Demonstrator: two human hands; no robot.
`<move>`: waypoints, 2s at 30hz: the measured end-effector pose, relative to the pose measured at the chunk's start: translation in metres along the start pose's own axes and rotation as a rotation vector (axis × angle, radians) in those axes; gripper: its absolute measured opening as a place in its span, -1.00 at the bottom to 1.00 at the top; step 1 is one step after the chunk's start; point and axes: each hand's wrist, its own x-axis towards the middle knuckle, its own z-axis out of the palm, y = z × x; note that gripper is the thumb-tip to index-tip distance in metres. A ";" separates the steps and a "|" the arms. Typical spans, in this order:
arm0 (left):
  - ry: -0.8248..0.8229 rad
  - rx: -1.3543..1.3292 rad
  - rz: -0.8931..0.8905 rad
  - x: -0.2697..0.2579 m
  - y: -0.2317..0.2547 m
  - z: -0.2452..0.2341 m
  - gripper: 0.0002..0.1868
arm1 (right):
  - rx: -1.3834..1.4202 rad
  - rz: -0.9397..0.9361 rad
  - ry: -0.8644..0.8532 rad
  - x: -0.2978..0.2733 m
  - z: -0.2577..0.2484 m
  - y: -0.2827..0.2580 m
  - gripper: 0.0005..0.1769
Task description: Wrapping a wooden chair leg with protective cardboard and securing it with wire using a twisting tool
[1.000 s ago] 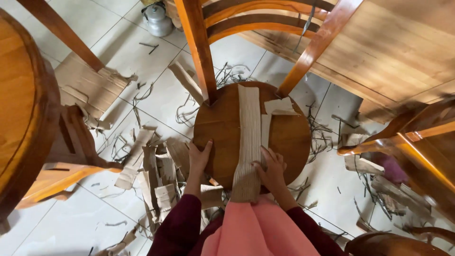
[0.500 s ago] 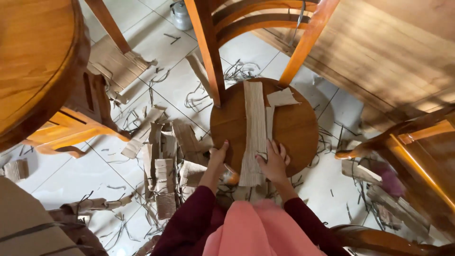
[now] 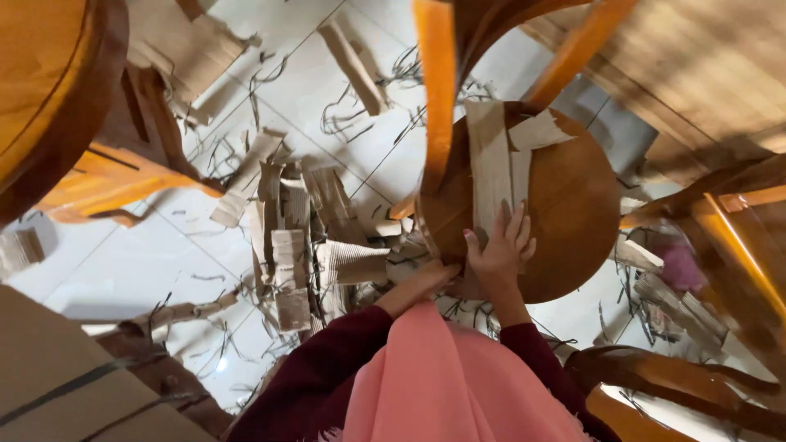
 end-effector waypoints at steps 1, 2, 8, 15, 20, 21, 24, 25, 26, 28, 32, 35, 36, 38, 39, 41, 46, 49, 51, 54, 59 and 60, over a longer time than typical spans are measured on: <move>0.013 -0.029 -0.008 -0.006 0.003 -0.006 -0.20 | -0.007 -0.018 -0.027 0.000 0.004 -0.007 -0.07; -0.052 -0.072 0.002 -0.011 0.006 -0.012 -0.13 | -0.028 -0.118 -0.005 0.000 0.008 -0.014 -0.08; 0.088 -0.149 0.095 -0.037 -0.013 -0.067 -0.31 | 0.027 -0.429 -0.078 -0.009 0.036 -0.053 -0.48; 0.345 -0.156 0.088 0.024 -0.139 -0.124 -0.49 | 0.035 -0.744 -0.272 -0.024 0.110 -0.023 -0.73; 0.473 -0.185 -0.052 0.083 -0.216 -0.140 -0.47 | 0.278 -0.768 -0.418 -0.036 0.135 -0.020 -0.77; 0.495 -0.123 -0.078 0.104 -0.238 -0.146 -0.46 | 0.288 -0.717 -0.464 -0.040 0.150 -0.010 -0.76; 0.735 -0.242 0.053 0.104 -0.245 -0.159 -0.56 | 0.438 -0.684 -0.602 -0.032 0.167 -0.025 -0.77; 0.737 -0.257 0.046 0.114 -0.253 -0.171 -0.56 | 0.431 -0.687 -0.618 -0.030 0.171 -0.034 -0.77; 0.924 -0.110 0.177 0.124 -0.263 -0.182 -0.58 | 0.458 -0.654 -0.659 -0.028 0.175 -0.044 -0.75; 1.111 0.035 0.296 0.135 -0.264 -0.207 -0.60 | 0.480 -0.621 -0.714 -0.025 0.183 -0.058 -0.73; 1.193 0.076 0.281 0.148 -0.239 -0.267 -0.40 | 0.473 -0.514 -0.781 -0.020 0.202 -0.067 -0.75; 1.172 0.023 0.190 0.184 -0.244 -0.297 -0.58 | 0.407 -0.407 -0.812 -0.013 0.202 -0.074 -0.74; 1.124 0.013 0.092 0.200 -0.247 -0.305 -0.76 | 0.370 -0.354 -0.819 -0.010 0.199 -0.079 -0.73; 0.969 0.017 -0.075 0.208 -0.249 -0.315 -0.61 | 0.359 -0.310 -0.814 -0.009 0.207 -0.067 -0.74; 0.809 0.030 -0.240 0.212 -0.248 -0.320 -0.46 | 0.356 -0.262 -0.807 -0.008 0.210 -0.062 -0.74; 0.747 0.125 -0.226 0.224 -0.260 -0.320 -0.42 | 0.352 -0.218 -0.797 -0.010 0.212 -0.051 -0.75; 0.877 0.235 0.054 0.244 -0.296 -0.305 -0.72 | 0.337 -0.144 -0.830 -0.009 0.201 -0.050 -0.72; 1.001 0.116 0.396 0.196 -0.250 -0.297 -0.77 | 0.346 -0.077 -0.826 -0.008 0.177 -0.080 -0.72; 1.053 0.036 0.585 0.145 -0.201 -0.288 -0.79 | 0.390 -0.161 -0.743 -0.008 0.164 -0.094 -0.75; 1.035 -0.077 0.660 -0.022 -0.050 -0.258 -0.82 | 0.447 -0.245 -0.654 -0.010 0.158 -0.084 -0.74; 0.976 -0.059 0.795 -0.116 0.033 -0.231 -0.86 | 0.411 -0.649 -0.392 0.000 0.089 -0.130 -0.58; 0.941 -0.100 0.800 -0.133 0.049 -0.225 -0.86 | 0.361 -0.768 -0.374 0.000 0.072 -0.136 -0.43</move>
